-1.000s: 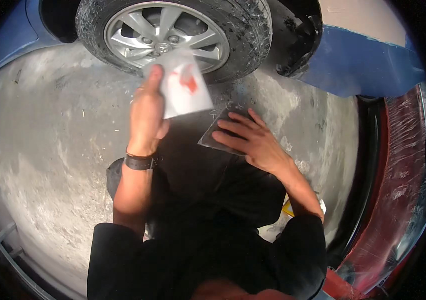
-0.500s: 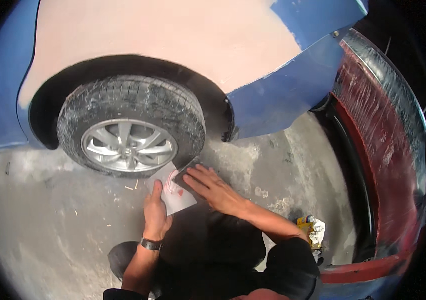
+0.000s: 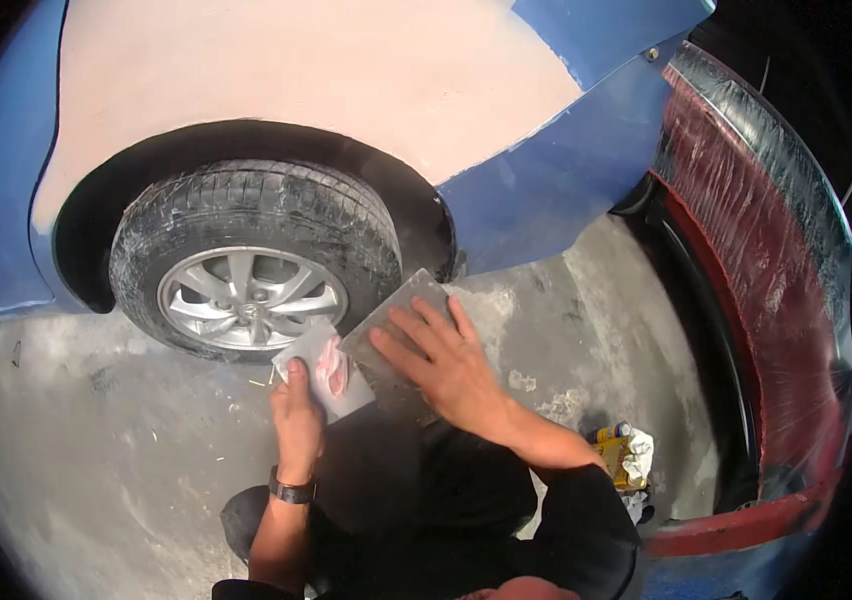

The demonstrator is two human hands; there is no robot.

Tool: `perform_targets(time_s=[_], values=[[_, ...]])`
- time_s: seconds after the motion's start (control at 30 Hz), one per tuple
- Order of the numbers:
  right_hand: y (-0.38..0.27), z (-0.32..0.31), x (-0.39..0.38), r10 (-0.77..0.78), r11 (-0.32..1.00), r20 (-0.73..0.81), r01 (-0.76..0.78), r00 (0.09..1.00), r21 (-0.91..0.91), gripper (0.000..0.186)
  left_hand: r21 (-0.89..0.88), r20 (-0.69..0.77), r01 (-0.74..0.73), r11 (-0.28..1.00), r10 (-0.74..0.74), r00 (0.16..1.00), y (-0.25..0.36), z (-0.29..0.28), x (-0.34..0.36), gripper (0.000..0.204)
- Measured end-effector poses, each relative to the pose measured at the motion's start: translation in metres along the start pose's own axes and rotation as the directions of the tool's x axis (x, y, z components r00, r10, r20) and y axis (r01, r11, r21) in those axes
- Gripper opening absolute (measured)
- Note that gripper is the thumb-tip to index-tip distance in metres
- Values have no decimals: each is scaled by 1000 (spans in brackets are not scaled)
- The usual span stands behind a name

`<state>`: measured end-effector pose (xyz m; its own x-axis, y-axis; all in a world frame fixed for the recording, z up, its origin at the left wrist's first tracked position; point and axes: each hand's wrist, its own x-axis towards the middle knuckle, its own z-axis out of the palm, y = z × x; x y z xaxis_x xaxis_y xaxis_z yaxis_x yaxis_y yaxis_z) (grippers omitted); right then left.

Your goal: The person mixes pink putty on a plastic sheet using a spreader and then applies the putty to the damaged section of a car body panel, smoothing the surface with repeated strokes.

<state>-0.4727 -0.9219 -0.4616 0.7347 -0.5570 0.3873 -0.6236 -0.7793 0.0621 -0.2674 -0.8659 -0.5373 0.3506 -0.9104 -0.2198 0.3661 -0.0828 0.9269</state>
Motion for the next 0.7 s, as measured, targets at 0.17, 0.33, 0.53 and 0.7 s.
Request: perform_targets(time_s=[0.17,0.33,0.53,0.7], values=[[-12,2,1,-158,984,131,167,979,-63,66,154,5,-91,984,91,996,-7,0,4,59],[-14,8,-2,-101,986,153,120,983,-119,61,155,40,-49,987,44,998,-5,-1,6,61],[-7,2,9,57,607,105,-118,993,786,80,24,-26,16,1000,-15,1000,-9,-8,10,60],[2,50,-32,63,914,229,-148,971,377,83,-354,-34,96,930,-116,993,-7,-2,13,48]])
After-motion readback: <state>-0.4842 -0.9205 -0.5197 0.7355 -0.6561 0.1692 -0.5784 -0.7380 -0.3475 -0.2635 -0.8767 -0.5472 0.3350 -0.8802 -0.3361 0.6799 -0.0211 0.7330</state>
